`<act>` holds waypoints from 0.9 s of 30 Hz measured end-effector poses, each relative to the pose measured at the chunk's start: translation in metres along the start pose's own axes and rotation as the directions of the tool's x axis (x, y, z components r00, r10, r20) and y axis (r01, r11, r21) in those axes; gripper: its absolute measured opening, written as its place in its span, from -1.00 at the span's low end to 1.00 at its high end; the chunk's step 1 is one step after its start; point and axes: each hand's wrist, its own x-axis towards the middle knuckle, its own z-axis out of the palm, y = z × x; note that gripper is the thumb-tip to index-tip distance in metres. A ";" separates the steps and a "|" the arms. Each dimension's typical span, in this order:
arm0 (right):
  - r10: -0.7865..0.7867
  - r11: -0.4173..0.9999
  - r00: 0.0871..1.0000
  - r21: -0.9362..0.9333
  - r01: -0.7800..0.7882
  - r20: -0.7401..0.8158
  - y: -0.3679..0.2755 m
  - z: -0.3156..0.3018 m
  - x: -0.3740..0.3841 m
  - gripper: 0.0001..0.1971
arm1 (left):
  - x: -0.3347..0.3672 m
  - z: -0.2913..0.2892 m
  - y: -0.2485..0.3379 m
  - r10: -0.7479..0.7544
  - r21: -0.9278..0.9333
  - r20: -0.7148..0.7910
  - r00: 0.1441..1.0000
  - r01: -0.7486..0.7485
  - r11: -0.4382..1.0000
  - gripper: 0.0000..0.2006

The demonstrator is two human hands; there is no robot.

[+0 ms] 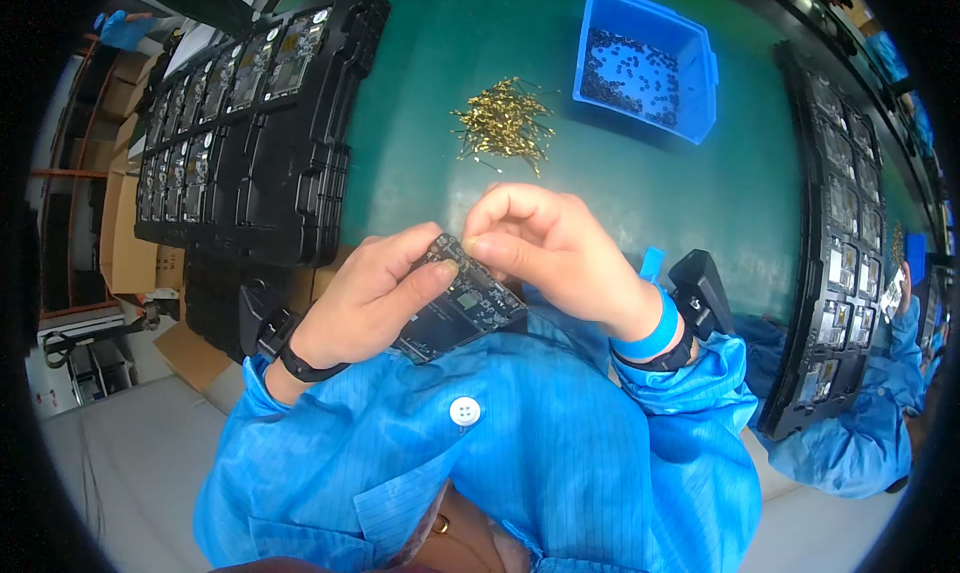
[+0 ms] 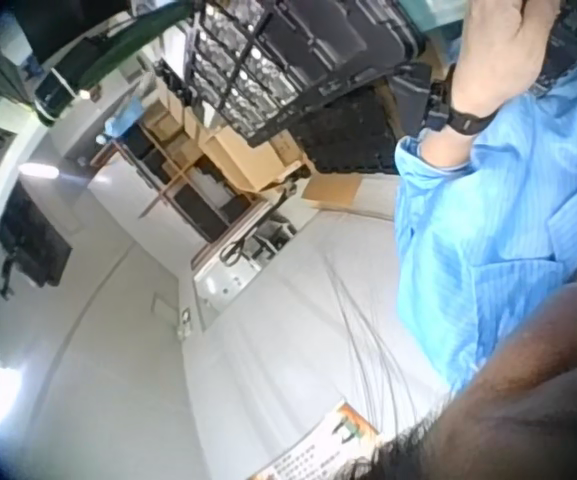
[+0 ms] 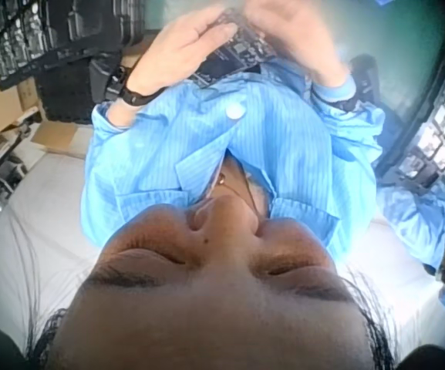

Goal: Assembling components and pins onto a circuit board/motherboard on a factory assembly line.

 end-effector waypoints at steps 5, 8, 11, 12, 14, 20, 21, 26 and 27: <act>-0.183 0.957 0.979 -0.212 0.198 0.089 -0.006 -0.003 0.002 -0.95 | 0.001 0.001 0.002 0.038 -0.001 -0.012 0.999 -0.038 0.999 -0.75; -0.214 0.879 0.963 -0.397 0.263 0.164 -0.012 -0.005 0.004 -0.94 | 0.001 0.000 0.001 0.039 0.016 0.006 0.999 -0.039 0.999 -0.75; -0.195 0.844 0.958 -0.461 0.273 0.210 -0.017 -0.007 0.006 -0.94 | 0.001 0.000 0.002 0.041 0.016 0.011 0.999 -0.041 0.999 -0.75; -0.195 0.845 0.958 -0.461 0.272 0.209 -0.018 -0.007 0.006 -0.94 | 0.002 -0.001 0.003 0.040 0.015 0.011 0.999 -0.040 0.999 -0.75; -0.152 0.903 0.974 -0.377 0.207 0.170 -0.018 -0.007 0.005 -0.90 | 0.002 -0.002 0.004 0.002 0.012 0.033 0.999 -0.002 1.000 -0.75; -0.052 0.999 0.969 0.023 0.048 0.242 -0.002 -0.020 0.007 -0.84 | 0.002 -0.001 0.000 0.035 -0.028 0.014 0.999 -0.035 0.999 -0.75; -0.053 0.999 0.969 0.024 0.048 0.241 0.003 -0.020 0.007 -0.84 | 0.002 -0.001 0.000 0.035 -0.027 0.015 0.999 -0.035 0.999 -0.75; -0.019 0.974 0.981 0.227 -0.026 0.194 0.015 -0.015 0.007 -0.89 | 0.002 0.000 0.000 0.022 -0.065 0.021 1.000 -0.020 0.998 -0.76; -0.020 0.974 0.981 0.227 -0.025 0.193 0.015 -0.014 0.008 -0.89 | 0.002 0.000 0.001 0.022 -0.065 0.022 1.000 -0.021 0.998 -0.76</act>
